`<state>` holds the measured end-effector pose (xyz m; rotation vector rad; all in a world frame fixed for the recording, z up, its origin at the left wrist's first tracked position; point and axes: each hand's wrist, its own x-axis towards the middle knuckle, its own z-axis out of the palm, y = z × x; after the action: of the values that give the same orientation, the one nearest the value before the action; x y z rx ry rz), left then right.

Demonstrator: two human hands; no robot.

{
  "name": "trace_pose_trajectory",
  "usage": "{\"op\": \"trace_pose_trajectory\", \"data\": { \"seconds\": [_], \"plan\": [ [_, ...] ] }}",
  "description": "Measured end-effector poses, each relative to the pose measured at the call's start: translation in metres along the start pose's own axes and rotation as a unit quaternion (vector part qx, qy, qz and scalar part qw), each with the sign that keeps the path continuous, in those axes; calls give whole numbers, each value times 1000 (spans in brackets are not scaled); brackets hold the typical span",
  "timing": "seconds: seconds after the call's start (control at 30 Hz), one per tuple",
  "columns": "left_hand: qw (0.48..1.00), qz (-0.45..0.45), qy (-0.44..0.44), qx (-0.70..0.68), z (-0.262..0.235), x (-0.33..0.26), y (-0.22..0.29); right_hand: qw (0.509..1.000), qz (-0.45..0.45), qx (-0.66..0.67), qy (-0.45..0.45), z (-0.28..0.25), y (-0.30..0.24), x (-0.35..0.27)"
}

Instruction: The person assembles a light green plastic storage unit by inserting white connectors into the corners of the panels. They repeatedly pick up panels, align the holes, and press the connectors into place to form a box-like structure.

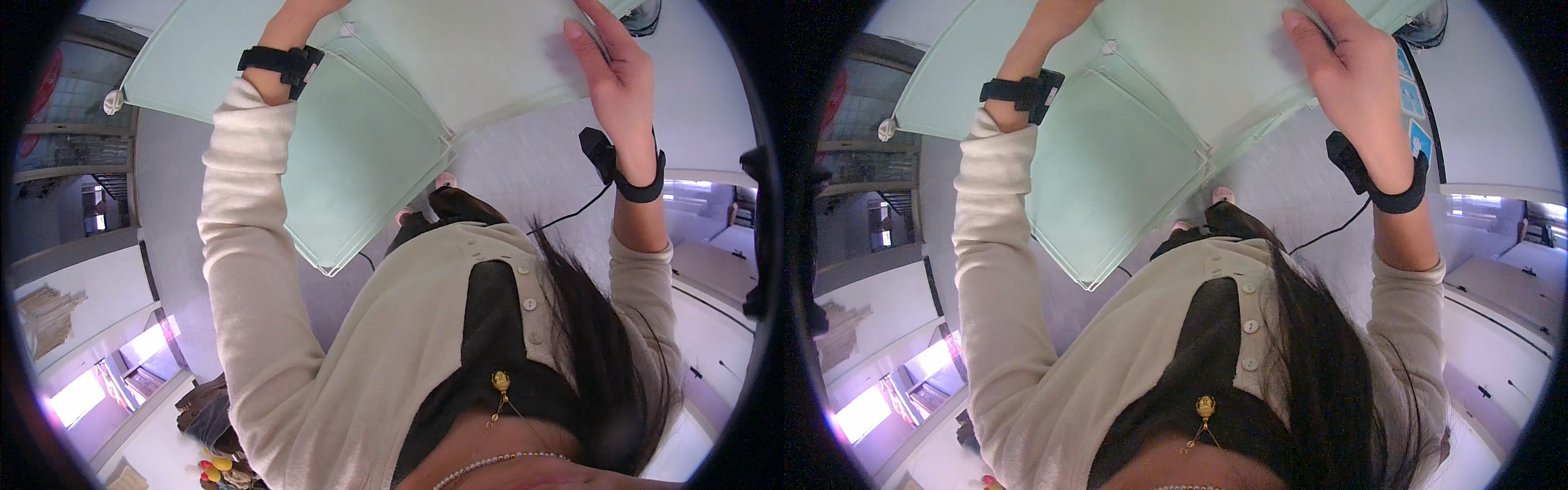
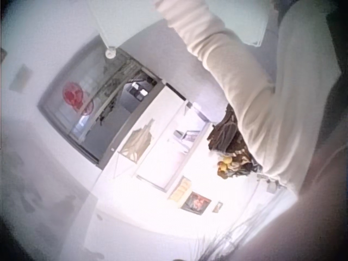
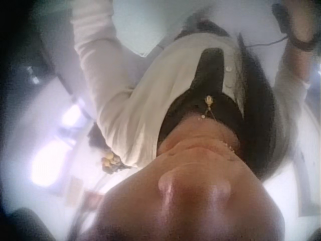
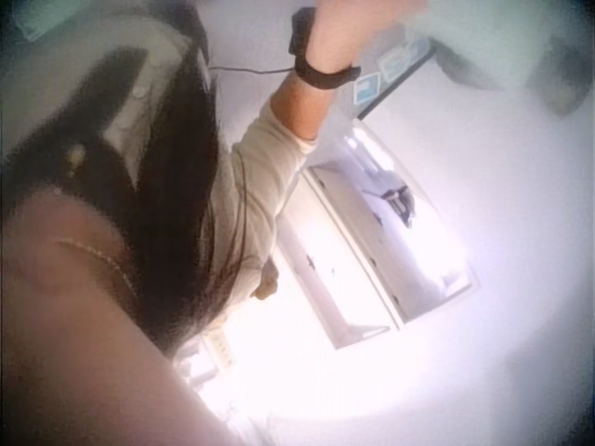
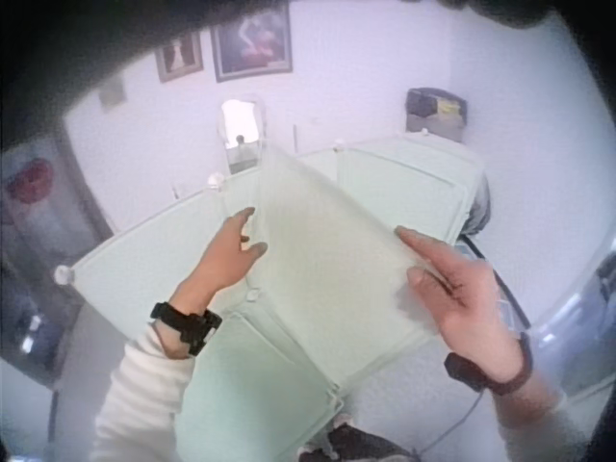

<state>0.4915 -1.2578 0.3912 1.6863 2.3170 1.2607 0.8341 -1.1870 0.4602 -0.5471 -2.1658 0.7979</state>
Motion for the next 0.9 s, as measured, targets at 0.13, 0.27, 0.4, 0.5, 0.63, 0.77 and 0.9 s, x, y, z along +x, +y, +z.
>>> {"op": "trace_pose_trajectory", "data": {
  "seconds": [0.13, 0.27, 0.4, 0.5, 0.63, 0.77, 0.9],
  "plan": [
    [992, 117, 55, -4, 3, 6, 10, 996, -81, -29, -8, 4, -3, 5],
    [990, 108, 73, -45, 5, 7, 19, 991, -75, -105, -24, 5, -11, 0],
    [992, 95, 67, -48, 4, 9, 26, 993, -66, -94, -29, 5, -10, 2],
    [993, 92, 55, -41, 5, 11, 28, 997, -12, -66, -49, 4, -7, 5],
    [990, 122, 64, -21, 7, 10, 27, 994, -75, -79, -27, 6, -4, 5],
    [991, 116, 64, -23, 7, 10, 26, 995, -58, -78, -38, 6, -2, 5],
    [994, 80, 55, -43, 9, 9, 25, 990, -101, -97, -25, 4, 1, 9]
  ]
}}
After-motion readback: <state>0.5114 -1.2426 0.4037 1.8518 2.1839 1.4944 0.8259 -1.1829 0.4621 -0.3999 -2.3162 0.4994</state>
